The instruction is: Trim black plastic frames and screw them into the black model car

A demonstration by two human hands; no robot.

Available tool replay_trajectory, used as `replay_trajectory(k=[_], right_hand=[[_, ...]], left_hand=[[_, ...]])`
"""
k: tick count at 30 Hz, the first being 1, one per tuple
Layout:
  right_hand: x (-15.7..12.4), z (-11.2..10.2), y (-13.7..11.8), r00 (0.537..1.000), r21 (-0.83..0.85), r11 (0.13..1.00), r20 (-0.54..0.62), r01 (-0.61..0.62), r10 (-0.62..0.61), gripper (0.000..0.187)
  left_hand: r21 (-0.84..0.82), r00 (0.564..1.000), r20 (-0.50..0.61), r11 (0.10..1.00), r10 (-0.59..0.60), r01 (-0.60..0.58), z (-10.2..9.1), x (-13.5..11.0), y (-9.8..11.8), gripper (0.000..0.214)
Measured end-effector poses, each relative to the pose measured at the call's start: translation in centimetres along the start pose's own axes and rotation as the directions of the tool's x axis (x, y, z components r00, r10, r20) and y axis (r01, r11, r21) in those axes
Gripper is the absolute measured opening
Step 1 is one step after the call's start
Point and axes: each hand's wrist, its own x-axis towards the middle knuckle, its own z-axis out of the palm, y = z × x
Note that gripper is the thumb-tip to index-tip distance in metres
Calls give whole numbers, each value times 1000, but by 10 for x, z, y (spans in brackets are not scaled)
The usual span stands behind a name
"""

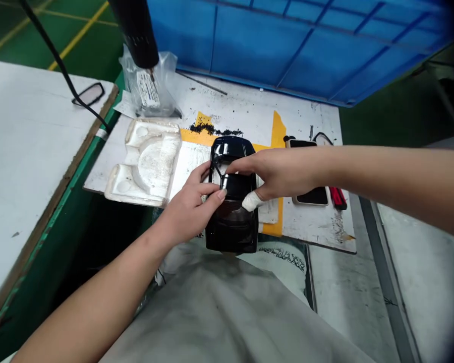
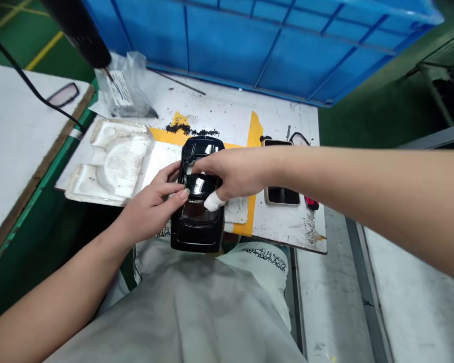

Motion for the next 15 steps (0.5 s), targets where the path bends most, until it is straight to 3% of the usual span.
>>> replay_trajectory(k=[2,4,7,9,11,15], right_hand=[[-13,8,2,992,53,999,-124,-10,16,68],[-30,20,-2,950,90,996,-309,-18,45,67],[-58,49,-18,781,21,999,-623,-35,40,28],[-69,70,-32,699,-124,992,-713,-39,-61,7],[-73,89,-45,687,-286,958,-703,-33,-186,11],[-62,108,-60,740,-448,893,-613,-37,-277,20]], left_hand=[[-19,1000,19,1000,9,-8,-2,0,-1,33],[-26,998,43,999,36,-35,-4,-2,-1,37],[5,996,50,997,72,-72,-6,-4,1,37],[29,996,38,996,79,-80,-7,-5,3,36],[35,995,31,995,95,-96,-8,-5,3,37],[12,987,58,989,148,-149,-10,-5,-4,32]])
